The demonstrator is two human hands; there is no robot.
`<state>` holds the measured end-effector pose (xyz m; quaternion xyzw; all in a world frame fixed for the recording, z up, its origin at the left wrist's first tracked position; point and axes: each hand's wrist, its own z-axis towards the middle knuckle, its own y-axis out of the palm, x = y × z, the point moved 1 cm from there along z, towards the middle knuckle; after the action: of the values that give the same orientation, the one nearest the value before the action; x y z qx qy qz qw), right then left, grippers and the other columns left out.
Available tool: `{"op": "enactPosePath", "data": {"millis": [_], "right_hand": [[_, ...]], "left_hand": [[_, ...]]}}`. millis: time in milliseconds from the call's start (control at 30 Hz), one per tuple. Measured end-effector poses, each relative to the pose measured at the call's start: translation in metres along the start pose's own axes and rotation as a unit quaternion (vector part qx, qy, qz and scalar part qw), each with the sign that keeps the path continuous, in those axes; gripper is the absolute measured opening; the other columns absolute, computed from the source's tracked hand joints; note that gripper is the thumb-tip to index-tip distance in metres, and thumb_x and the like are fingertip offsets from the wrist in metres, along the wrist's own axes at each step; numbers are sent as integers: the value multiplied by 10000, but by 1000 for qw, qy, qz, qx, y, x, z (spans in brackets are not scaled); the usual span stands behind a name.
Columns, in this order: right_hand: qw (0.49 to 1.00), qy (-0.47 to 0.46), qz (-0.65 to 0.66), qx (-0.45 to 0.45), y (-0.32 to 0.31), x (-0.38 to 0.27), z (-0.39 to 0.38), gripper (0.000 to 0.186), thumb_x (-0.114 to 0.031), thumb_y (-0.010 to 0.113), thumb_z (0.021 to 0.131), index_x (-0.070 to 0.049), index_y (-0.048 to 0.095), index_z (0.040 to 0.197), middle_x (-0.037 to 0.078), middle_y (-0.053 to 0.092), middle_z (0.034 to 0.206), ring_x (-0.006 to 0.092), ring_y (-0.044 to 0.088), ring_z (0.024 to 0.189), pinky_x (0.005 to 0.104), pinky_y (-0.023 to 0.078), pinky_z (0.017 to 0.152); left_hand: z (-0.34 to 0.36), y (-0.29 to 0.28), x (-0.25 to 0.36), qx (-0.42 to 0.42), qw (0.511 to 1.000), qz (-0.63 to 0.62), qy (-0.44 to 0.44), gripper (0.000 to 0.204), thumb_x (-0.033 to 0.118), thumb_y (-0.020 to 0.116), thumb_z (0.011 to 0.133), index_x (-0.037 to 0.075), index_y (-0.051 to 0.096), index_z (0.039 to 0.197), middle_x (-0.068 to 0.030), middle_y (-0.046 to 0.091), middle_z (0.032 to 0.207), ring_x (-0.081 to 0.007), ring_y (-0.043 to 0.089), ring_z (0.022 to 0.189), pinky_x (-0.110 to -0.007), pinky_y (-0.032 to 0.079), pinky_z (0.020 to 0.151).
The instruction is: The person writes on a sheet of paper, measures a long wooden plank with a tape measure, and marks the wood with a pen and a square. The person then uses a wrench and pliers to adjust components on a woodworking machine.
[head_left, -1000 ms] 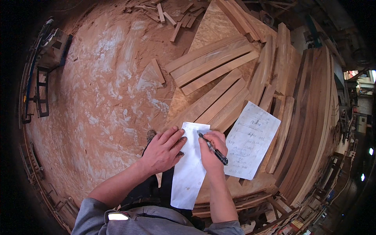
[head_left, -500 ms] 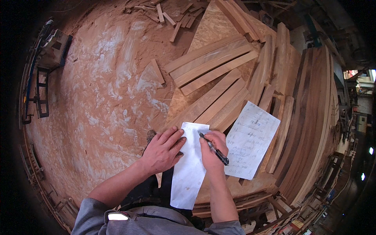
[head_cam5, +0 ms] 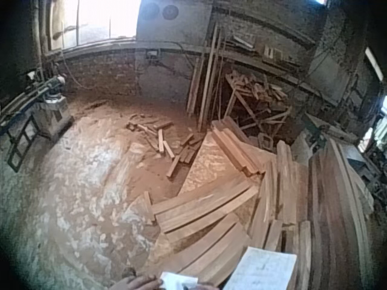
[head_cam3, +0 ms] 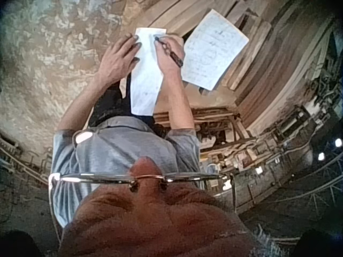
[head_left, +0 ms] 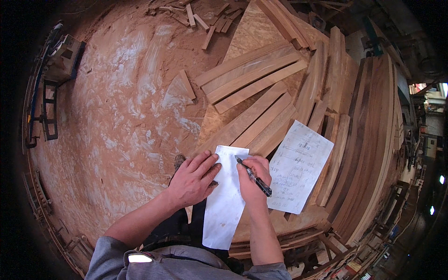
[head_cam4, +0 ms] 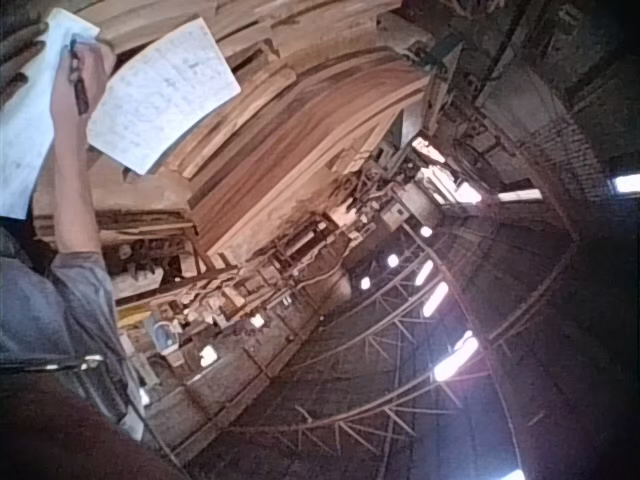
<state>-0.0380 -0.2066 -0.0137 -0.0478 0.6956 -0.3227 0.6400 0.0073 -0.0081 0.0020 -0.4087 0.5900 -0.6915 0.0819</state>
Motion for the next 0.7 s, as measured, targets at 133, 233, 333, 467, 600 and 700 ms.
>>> {"op": "enactPosePath", "data": {"millis": [133, 233, 333, 467, 600, 700], "right_hand": [[1000, 18, 3, -6, 0, -6, 2, 193, -61, 801, 745, -21, 670, 882, 142, 684, 941, 312, 634, 991, 398, 522, 851], [1000, 3, -12, 3, 0, -2, 1, 181, 15, 771, 765, 9, 661, 908, 131, 637, 1023, 245, 647, 926, 328, 528, 808], [1000, 6, -9, -4, -1, -1, 0, 180, 15, 772, 766, 10, 661, 907, 132, 636, 1022, 242, 647, 927, 325, 528, 807], [1000, 13, -6, -6, 0, -1, 0, 176, 16, 770, 769, 13, 659, 905, 132, 636, 1017, 242, 647, 924, 321, 528, 807], [1000, -1, -6, -10, 0, -1, 1, 171, 22, 767, 769, 15, 655, 899, 135, 633, 1012, 239, 646, 919, 319, 530, 802], [1000, 15, 5, -4, -1, -2, 1, 171, -37, 784, 757, -11, 665, 877, 131, 669, 937, 289, 636, 970, 375, 518, 846]], "left_hand": [[-1, 1, 0, 1, 1000, -5, -1, 568, 288, 762, 786, 87, 623, 1299, -112, 494, 1450, -327, 431, 1367, -465, 420, 1050], [-1, 1, -1, 4, 1000, -4, 3, 567, 286, 764, 785, 86, 623, 1297, -111, 490, 1452, -326, 432, 1365, -463, 421, 1048], [-1, 2, -1, 5, 1000, -5, 3, 568, 285, 764, 785, 83, 621, 1296, -111, 487, 1455, -326, 431, 1366, -463, 420, 1047], [-1, 1, -1, 4, 1000, -7, 4, 569, 285, 764, 786, 79, 619, 1297, -113, 486, 1456, -326, 426, 1370, -463, 418, 1049], [-1, 1, -1, 0, 1000, -9, 1, 573, 284, 763, 787, 79, 617, 1301, -114, 486, 1455, -326, 422, 1373, -464, 415, 1052], [0, 1, 0, 0, 1000, -9, 2, 575, 283, 762, 787, 80, 615, 1305, -115, 485, 1456, -327, 421, 1374, -465, 414, 1056]]}}
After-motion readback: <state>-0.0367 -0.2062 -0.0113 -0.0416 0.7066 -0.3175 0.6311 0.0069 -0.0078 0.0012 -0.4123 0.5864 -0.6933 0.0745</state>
